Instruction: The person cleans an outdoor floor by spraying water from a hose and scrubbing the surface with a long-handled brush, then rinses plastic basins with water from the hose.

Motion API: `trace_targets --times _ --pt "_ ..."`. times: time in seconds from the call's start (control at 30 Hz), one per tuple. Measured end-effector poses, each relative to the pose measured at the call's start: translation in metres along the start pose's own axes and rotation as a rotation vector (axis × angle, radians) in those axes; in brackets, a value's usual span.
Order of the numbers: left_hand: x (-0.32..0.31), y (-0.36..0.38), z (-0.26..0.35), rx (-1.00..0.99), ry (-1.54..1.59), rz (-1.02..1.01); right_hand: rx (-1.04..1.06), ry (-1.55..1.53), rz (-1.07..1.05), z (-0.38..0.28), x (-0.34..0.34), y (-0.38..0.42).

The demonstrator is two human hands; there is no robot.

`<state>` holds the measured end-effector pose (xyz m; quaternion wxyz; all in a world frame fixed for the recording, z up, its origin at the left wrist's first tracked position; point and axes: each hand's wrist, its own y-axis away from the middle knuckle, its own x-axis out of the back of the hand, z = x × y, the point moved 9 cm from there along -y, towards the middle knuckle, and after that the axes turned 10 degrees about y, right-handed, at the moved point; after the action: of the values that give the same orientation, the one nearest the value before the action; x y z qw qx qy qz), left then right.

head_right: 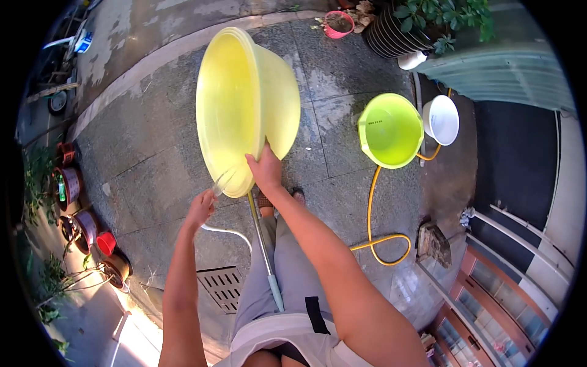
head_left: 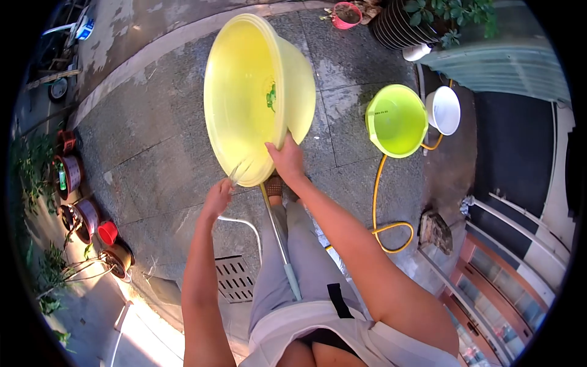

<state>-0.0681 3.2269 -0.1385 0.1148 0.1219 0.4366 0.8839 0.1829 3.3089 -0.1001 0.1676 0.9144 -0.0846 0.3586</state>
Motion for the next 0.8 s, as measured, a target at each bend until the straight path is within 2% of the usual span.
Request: trace_targets --times 0.13,0.3,0.4,0.57,0.7,0.8 --pt "0.007 0.001 -0.020 0.050 0.217 -0.019 0.054 -0.219 0.201 -0.039 0.019 -0.045" --pt "0.020 0.006 -0.030 0.017 0.183 0.054 0.117 -0.129 0.293 -0.068 0.049 -0.093" --pt "0.031 0.012 -0.038 0.026 0.157 0.104 0.172 -0.103 0.287 -0.071 0.069 -0.086" --pt "0.033 0.006 -0.038 0.034 0.070 0.151 0.311 0.088 0.484 -0.072 0.110 -0.051" --pt "0.026 -0.004 -0.029 0.010 0.006 0.127 0.458 0.192 0.446 -0.082 0.116 -0.029" --pt "0.017 -0.007 -0.025 0.005 0.039 0.093 0.500 0.322 0.317 -0.070 0.111 -0.021"
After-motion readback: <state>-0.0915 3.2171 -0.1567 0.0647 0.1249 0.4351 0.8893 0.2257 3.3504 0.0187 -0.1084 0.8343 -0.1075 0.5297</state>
